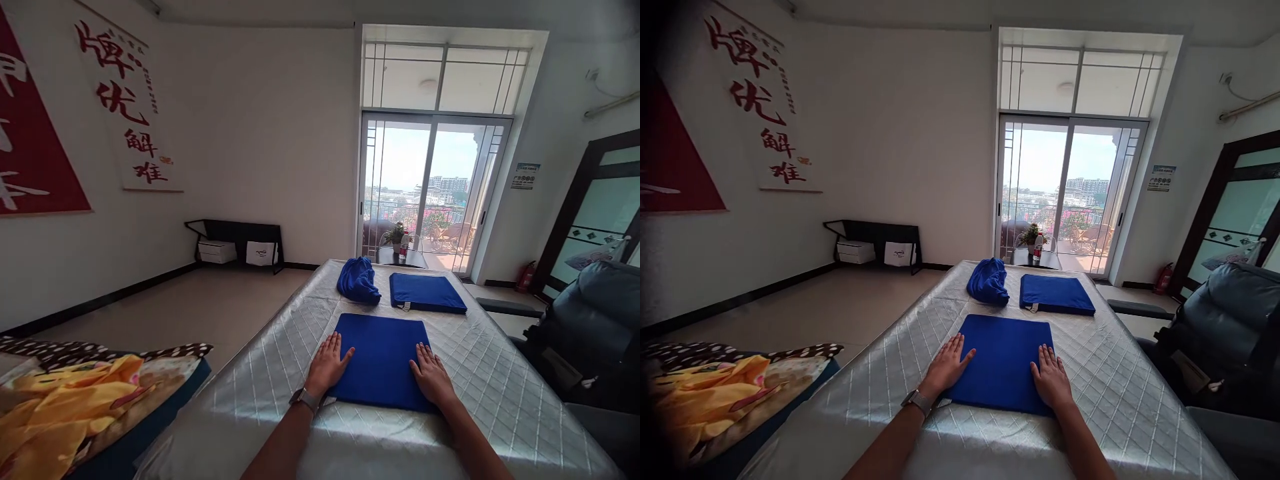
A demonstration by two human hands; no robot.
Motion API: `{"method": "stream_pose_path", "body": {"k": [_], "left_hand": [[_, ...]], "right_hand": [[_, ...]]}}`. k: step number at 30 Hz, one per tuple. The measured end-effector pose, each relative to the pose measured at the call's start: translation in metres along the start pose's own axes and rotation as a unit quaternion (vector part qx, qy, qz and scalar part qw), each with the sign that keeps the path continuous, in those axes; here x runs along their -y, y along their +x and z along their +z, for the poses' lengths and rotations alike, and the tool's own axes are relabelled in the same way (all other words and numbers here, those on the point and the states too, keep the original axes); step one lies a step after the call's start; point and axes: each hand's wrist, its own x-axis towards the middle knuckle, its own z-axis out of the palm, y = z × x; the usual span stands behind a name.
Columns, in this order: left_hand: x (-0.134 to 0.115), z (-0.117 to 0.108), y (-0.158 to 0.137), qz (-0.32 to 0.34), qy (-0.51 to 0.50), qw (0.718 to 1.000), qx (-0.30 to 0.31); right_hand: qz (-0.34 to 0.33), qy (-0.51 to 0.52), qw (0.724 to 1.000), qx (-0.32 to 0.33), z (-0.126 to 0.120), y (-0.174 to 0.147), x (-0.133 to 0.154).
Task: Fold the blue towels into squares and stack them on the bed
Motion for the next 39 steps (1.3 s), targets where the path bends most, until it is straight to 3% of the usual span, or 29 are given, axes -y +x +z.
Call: {"method": "stream_pose_path", "body": {"k": [7,14,23,32,36,39], "left_hand": [[-0.002,-0.005,-0.003,0.000,-0.006,1.000,-0.005],[-0.004,-0.010,-0.004,-0.001,-0.011,1.000,-0.007],[0.003,-0.004,-0.002,0.009,-0.011,1.000,0.003],[0.006,-0.007,0.003,0.000,0.033,0.999,0.017],[-0.017,-0.010,0.009,0.039,0.042,0.998,0.003],[-0.066,-0.010,0.015,0.130,0.017,0.991,0.034]], "right_hand": [[0.012,-0.037,0.999,0.006,-0.012,0.011,0.000],[0.008,-0.027,1.000,-0.001,-0.032,0.059,0.011],[0.020,-0.001,1.000,-0.018,-0.004,0.092,-0.007],[0.012,0.017,1.000,-0.021,-0.005,0.091,-0.008],[0.010,0.034,0.999,-0.024,-0.005,0.090,-0.007],[0.014,0.041,0.999,-0.022,-0.007,0.088,-0.007]]}}
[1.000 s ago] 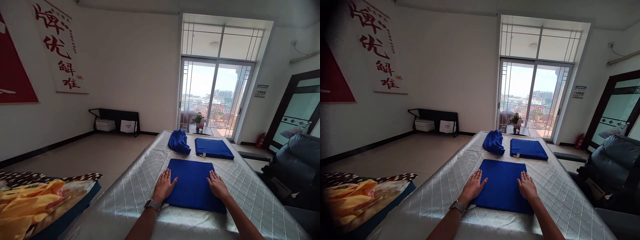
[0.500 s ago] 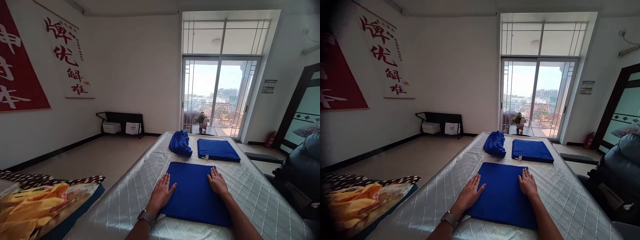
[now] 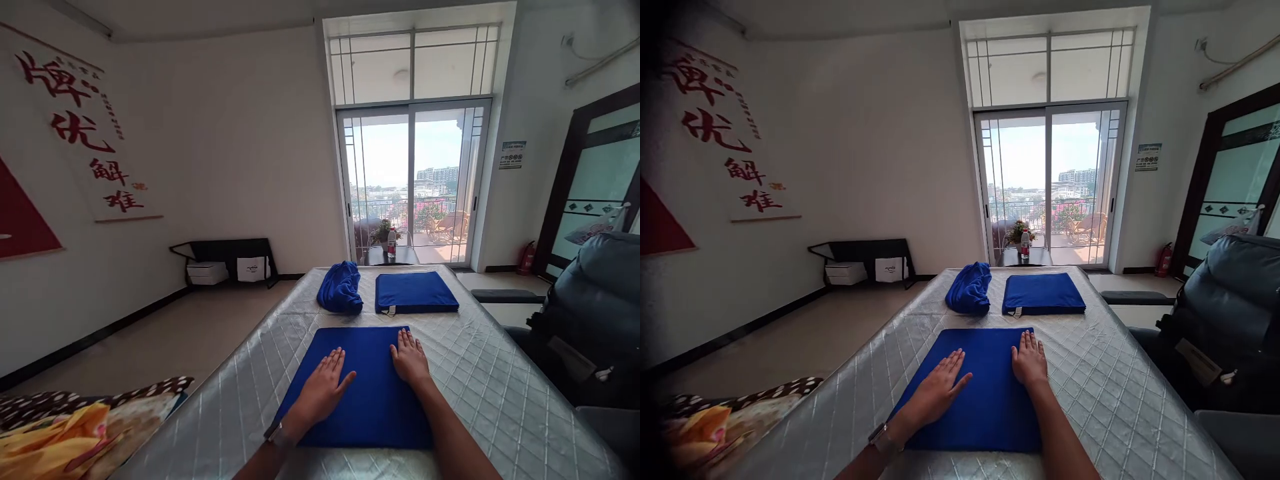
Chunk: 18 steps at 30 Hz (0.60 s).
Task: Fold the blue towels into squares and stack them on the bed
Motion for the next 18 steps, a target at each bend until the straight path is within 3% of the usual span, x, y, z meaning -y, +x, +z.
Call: {"method": "stream_pose_path", "body": {"k": [5,9,13,18], "left_hand": [[-0.092,0.008,0.053,0.107,-0.046,0.993,0.013],[-0.118,0.025,0.084,0.090,-0.067,0.994,0.004],[-0.094,0.033,0.087,0.056,-0.058,0.997,0.012],[-0.018,0.024,0.074,-0.032,-0.032,0.999,0.022]], "right_hand": [[-0.017,-0.012,1.000,0.003,-0.001,-0.002,-0.003],[-0.033,-0.016,0.999,0.011,0.001,-0.001,-0.007],[-0.014,-0.003,1.000,0.010,0.003,0.004,-0.007],[-0.009,0.006,1.000,0.002,0.003,0.005,-0.006]]}}
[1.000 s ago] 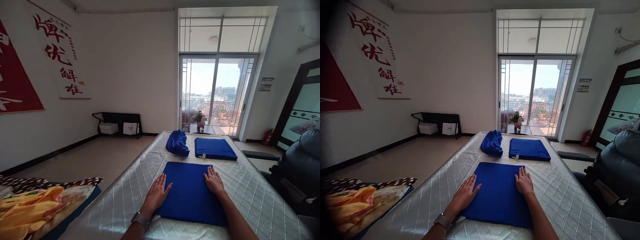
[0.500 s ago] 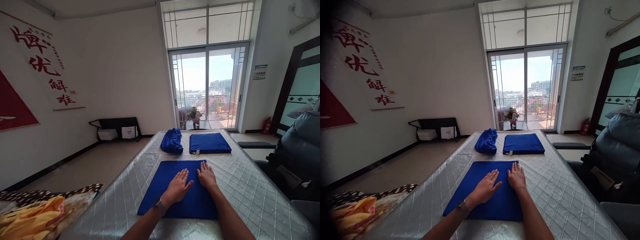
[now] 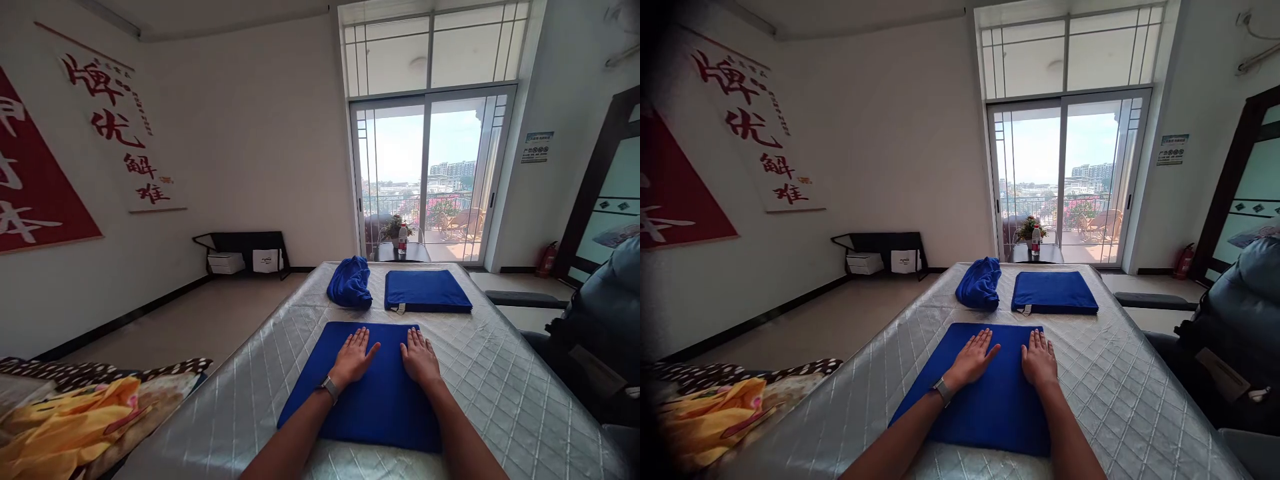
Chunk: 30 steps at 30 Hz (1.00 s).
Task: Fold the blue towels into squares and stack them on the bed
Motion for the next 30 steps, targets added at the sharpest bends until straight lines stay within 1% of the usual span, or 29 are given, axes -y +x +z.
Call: {"method": "stream_pose_path", "body": {"k": [4,6,8,11,17,20,24,27,30], "left_hand": [[0.068,-0.006,-0.006,-0.067,0.025,0.997,-0.013],[0.090,-0.005,-0.008,-0.084,0.033,0.996,-0.027],[0.100,-0.002,-0.009,-0.095,0.033,0.994,-0.035],[0.100,0.000,-0.008,-0.107,0.023,0.993,-0.043],[0.095,-0.001,-0.008,-0.107,0.001,0.992,-0.067],[0.094,-0.001,-0.010,-0.108,0.003,0.991,-0.083],[0.093,0.000,-0.011,-0.111,0.004,0.989,-0.092],[0.093,0.000,-0.010,-0.112,0.000,0.989,-0.095],[0.094,-0.001,-0.010,-0.110,0.001,0.989,-0.097]], "right_hand": [[-0.001,-0.020,1.000,-0.006,0.001,0.000,0.000],[0.001,-0.029,1.000,-0.005,0.002,0.000,0.000],[0.004,-0.035,0.999,-0.001,0.002,0.001,0.000],[0.010,-0.044,0.999,0.003,0.002,0.002,0.001],[0.023,-0.063,0.998,0.006,0.002,0.002,0.003],[0.032,-0.063,0.997,0.014,-0.001,0.001,0.006],[0.041,-0.088,0.995,0.027,-0.010,0.007,0.011],[0.035,-0.092,0.995,0.009,-0.012,0.015,0.012],[0.024,-0.077,0.997,-0.004,-0.006,0.022,0.009]]}}
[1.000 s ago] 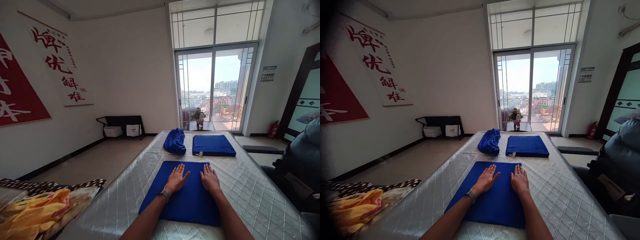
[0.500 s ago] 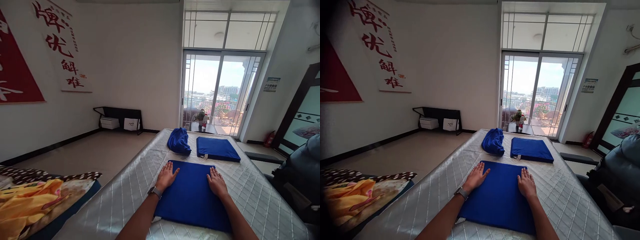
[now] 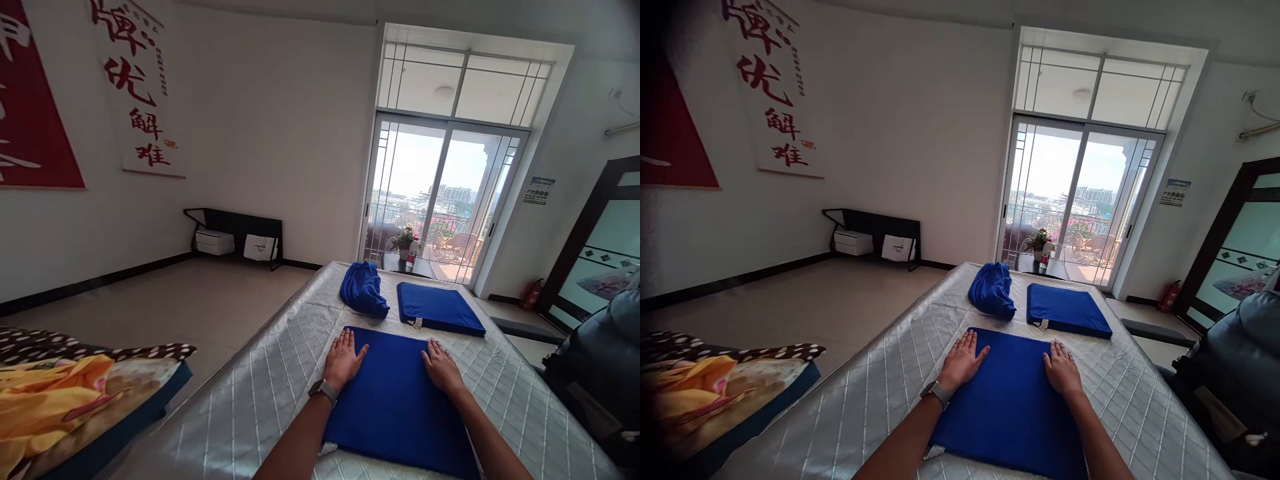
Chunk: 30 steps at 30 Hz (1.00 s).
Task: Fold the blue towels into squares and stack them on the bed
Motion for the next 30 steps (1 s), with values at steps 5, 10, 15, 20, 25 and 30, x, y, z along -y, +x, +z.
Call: {"method": "stream_pose_path", "body": {"k": [5,10,15,20,25,30], "left_hand": [[0.005,-0.001,0.001,0.006,0.012,1.000,0.009],[0.012,0.002,0.004,-0.002,0.022,1.000,0.021],[0.016,-0.005,0.002,-0.001,0.047,0.999,0.014],[-0.041,-0.013,-0.006,0.118,0.033,0.992,-0.009],[-0.152,0.002,-0.007,0.273,-0.012,0.962,-0.019],[-0.201,0.029,0.013,0.259,-0.045,0.965,0.015]], "right_hand": [[-0.001,0.018,1.000,-0.008,0.013,0.003,-0.005],[-0.005,0.024,1.000,-0.009,0.012,0.001,-0.006],[-0.009,0.041,0.999,-0.014,0.009,-0.002,-0.005],[-0.011,0.063,0.998,-0.014,0.006,-0.005,-0.005],[-0.027,0.058,0.998,-0.009,0.003,-0.009,-0.008],[-0.053,0.040,0.998,0.002,0.004,-0.011,-0.012]]}}
